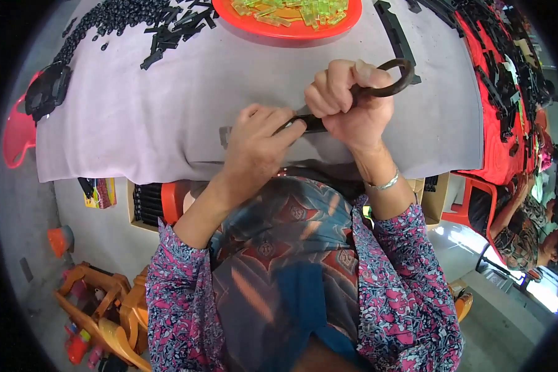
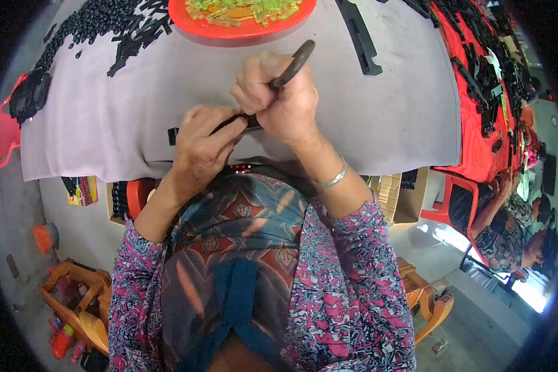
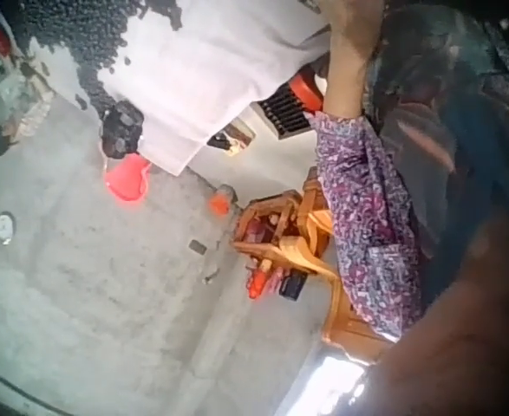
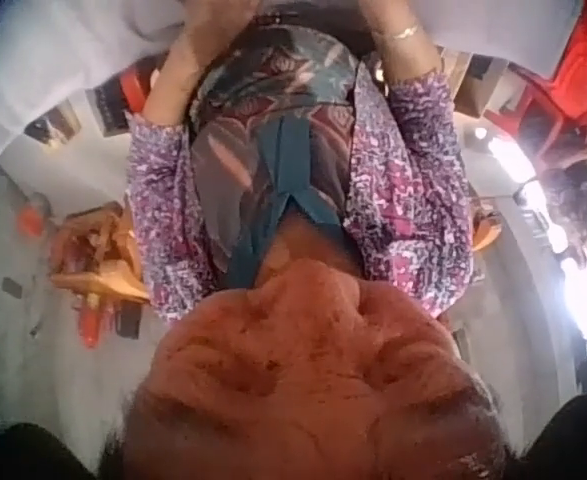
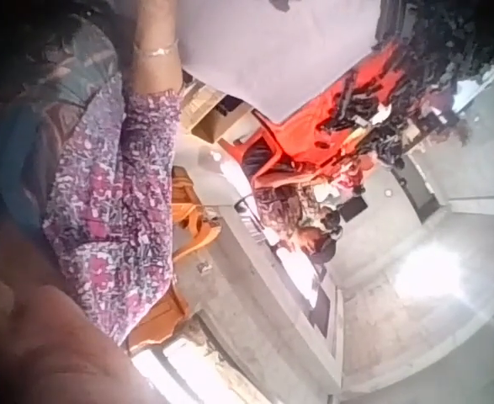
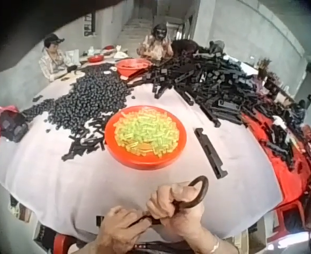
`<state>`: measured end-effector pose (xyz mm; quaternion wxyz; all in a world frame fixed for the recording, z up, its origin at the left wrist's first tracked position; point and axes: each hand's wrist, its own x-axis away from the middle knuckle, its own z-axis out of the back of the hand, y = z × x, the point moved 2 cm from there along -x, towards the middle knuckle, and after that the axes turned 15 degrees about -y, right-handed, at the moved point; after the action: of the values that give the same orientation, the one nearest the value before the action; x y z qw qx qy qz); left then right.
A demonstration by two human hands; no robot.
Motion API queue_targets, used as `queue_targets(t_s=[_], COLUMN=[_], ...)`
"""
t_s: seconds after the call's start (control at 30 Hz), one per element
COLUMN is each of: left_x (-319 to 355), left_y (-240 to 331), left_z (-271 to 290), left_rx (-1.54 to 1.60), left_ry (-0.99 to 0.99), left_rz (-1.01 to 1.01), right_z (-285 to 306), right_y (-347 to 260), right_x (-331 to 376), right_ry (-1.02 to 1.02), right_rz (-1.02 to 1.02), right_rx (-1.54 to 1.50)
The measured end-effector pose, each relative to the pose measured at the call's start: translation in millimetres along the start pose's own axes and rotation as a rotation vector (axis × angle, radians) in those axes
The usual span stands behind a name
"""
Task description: The person assembles spirit levels by inserting vials into plastic frames, pressing components into place by hand and using a metal loop tool, and packing the assembled levels into a box.
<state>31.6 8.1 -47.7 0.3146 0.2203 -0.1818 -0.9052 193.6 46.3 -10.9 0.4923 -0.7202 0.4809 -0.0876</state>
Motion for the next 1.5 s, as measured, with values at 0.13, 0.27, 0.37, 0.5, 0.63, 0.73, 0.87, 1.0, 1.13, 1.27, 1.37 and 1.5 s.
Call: queue_targets(t_s=[0.13,0.27,0.37,0.5,0.63,0.73,0.87,1.0,1.13,1.27,1.37,1.5], left_x=[1.5,0.4,0.0,-0.6,1.0,1.2,-1.5,-2.5,-2.6,-3.9,-3.7,-3.0], left_y=[-1.4,-2.0,-2.3,-1.1,-1.7,-2.5,0.7,-2.8,-3.5,-1.8,-1.7,-3.1], left_z=[-2.9,-2.5,-2.6,-4.1,-3.4,-5.7,-4.1,-6.1,-5.8,-5.2,-5.8,-7.4], left_rx=[-0.024,-0.017,-0.039,-0.019,-0.032,-0.027,-0.037,-0.037,-0.058,-0.088,-0.077,-0.068], left_ry=[0.006,0.014,0.022,0.031,0.048,0.047,0.030,0.041,0.051,0.051,0.034,0.044], left_rz=[-0.003,-0.021,-0.037,-0.020,-0.025,-0.027,0.000,-0.018,-0.012,-0.003,0.009,0.005], right_z=[-1.2,-2.3,-7.2,-2.9,-7.3,3.1,4.8,9.2,16.8,19.5,16.0,18.3], right_y=[0.8,3.6,3.6,6.6,11.2,11.1,-2.0,-5.4,-7.8,-7.2,-4.0,-2.0], right_x=[-0.2,-3.0,-5.4,-2.3,0.3,2.0,4.5,5.9,9.6,8.6,7.9,8.2], right_ry=[-0.020,0.020,0.017,-0.034,-0.038,-0.001,-0.014,-0.003,-0.039,-0.109,-0.066,-0.027], right_rz=[-0.001,-0.039,-0.076,-0.018,0.007,0.042,0.016,0.017,0.049,0.073,0.053,0.022], right_rx=[0.002,0.239,0.275,0.205,0.462,-0.040,0.036,-0.007,-0.061,-0.118,-0.094,-0.110])
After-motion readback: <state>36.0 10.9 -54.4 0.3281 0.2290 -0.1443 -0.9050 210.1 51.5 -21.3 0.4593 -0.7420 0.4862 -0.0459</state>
